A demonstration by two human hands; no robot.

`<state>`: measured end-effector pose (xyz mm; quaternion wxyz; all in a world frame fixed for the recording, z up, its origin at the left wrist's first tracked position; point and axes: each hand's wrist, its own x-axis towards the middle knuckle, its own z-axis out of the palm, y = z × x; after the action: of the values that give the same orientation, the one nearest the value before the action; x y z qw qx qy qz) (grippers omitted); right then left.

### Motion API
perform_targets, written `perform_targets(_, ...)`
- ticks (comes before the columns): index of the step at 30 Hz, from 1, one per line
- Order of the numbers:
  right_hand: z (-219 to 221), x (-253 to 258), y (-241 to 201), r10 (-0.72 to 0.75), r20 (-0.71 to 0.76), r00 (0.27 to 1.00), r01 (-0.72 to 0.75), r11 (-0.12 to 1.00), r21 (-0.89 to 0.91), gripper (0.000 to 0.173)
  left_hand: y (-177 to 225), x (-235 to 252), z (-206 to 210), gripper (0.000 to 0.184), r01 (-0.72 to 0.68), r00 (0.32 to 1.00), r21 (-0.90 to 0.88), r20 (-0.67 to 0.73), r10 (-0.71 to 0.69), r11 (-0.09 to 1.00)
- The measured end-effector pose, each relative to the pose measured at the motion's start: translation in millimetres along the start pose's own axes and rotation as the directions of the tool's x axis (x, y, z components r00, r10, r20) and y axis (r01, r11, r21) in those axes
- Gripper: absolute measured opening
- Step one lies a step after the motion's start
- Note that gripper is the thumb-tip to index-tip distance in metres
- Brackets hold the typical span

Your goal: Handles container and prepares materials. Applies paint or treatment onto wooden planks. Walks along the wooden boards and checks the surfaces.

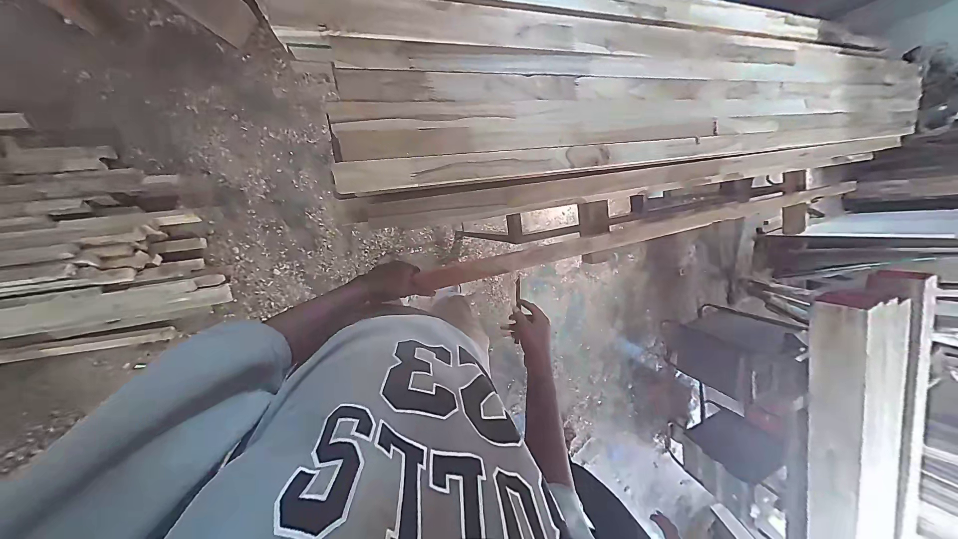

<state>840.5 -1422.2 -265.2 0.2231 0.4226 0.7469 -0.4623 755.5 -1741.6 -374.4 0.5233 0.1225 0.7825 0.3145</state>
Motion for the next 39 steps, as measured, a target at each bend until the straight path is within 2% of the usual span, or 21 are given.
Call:
perform_targets(2, 1, -5, 10, -0.013, -0.017, 1.0, 0.016, 0.981, 0.193, 0.035, -5, 3, 3, 0.078, -0.024, 1.0, -0.026, 0.008, 0.024, 0.999)
perform_targets(4, 5, -6, 23, -0.027, -0.035, 0.999, 0.037, 0.938, 0.344, 0.034, -4, 0, -1, 0.086, -0.027, 0.997, -0.071, 0.066, 0.031, 0.997)
perform_targets(7, 9, -9, 31, -0.003, -0.055, 0.998, 0.029, 0.877, 0.479, 0.035, -18, 6, -5, 0.079, -0.127, 0.969, -0.195, 0.187, 0.164, 0.972)
perform_targets(9, 9, -13, 36, 0.008, -0.056, 0.998, 0.022, 0.851, 0.524, 0.036, -33, 14, 5, 0.075, -0.06, 0.974, -0.331, 0.187, 0.127, 0.942)
perform_targets(11, 12, -14, 38, -0.007, -0.048, 0.999, 0.032, 0.835, 0.549, 0.037, -30, 12, 0, 0.077, -0.038, 0.986, -0.297, 0.142, 0.084, 0.954)
perform_targets(12, 12, -15, 40, -0.022, -0.048, 0.999, 0.045, 0.833, 0.551, 0.037, -25, 6, -2, 0.07, -0.079, 0.986, -0.227, 0.126, 0.11, 0.971)
perform_targets(13, 13, -16, 43, -0.041, -0.047, 0.998, 0.06, 0.833, 0.55, 0.037, -20, 1, -4, 0.054, -0.14, 0.979, -0.141, 0.129, 0.159, 0.98)
perform_targets(15, 14, -13, 49, -0.076, -0.053, 0.996, 0.093, 0.829, 0.551, 0.038, -15, -11, -6, 0.043, -0.195, 0.969, 0.026, 0.158, 0.189, 0.98)
perform_targets(16, 15, -12, 51, -0.093, -0.057, 0.994, 0.109, 0.826, 0.553, 0.039, -15, -15, -8, 0.06, -0.219, 0.964, 0.133, 0.185, 0.193, 0.967)
perform_targets(17, 17, -11, 52, -0.108, -0.064, 0.992, 0.125, 0.828, 0.547, 0.04, -17, -21, -8, 0.067, -0.212, 0.968, 0.189, 0.172, 0.18, 0.959)
perform_targets(19, 19, -10, 52, -0.14, -0.076, 0.987, 0.159, 0.842, 0.516, 0.044, -27, -36, -6, 0.041, -0.144, 0.986, 0.139, 0.106, 0.129, 0.98)
perform_targets(22, 23, -5, 52, -0.172, -0.12, 0.978, 0.209, 0.838, 0.503, 0.049, -49, -42, 4, 0.07, 0.01, 1.0, -0.088, -0.02, -0.012, 0.996)
perform_targets(23, 24, -4, 52, -0.18, -0.132, 0.975, 0.223, 0.829, 0.513, 0.049, -50, -41, 3, 0.07, 0.022, 1.0, -0.102, -0.003, -0.022, 0.995)
perform_targets(26, 19, -3, 55, -0.188, -0.137, 0.973, 0.232, 0.821, 0.521, 0.048, -59, -36, 2, 0.047, 0.003, 0.989, -0.199, 0.146, 0.027, 0.98)
perform_targets(30, 18, -1, 59, -0.23, -0.119, 0.966, 0.258, 0.893, 0.368, 0.053, -54, -35, 0, 0.055, 0.106, 0.98, -0.32, 0.196, -0.043, 0.942)
perform_targets(32, 20, 4, 67, -0.32, -0.107, 0.941, 0.336, 0.92, 0.2, 0.053, -38, -39, -2, 0.069, 0.225, 0.966, -0.345, 0.202, -0.163, 0.911)
perform_targets(34, 26, 16, 75, -0.449, -0.09, 0.889, 0.451, 0.893, -0.002, 0.053, -28, -40, -7, 0.076, 0.233, 0.965, -0.292, 0.183, -0.185, 0.927)
perform_targets(36, 33, 24, 70, -0.546, -0.071, 0.835, 0.522, 0.826, -0.213, 0.053, -21, -41, -9, 0.069, 0.144, 0.981, -0.26, 0.165, -0.103, 0.955)
perform_targets(39, 42, 29, 43, -0.64, -0.041, 0.767, 0.575, 0.715, -0.396, 0.051, -10, -35, -7, 0.054, 0.136, 0.972, -0.324, 0.224, -0.064, 0.936)
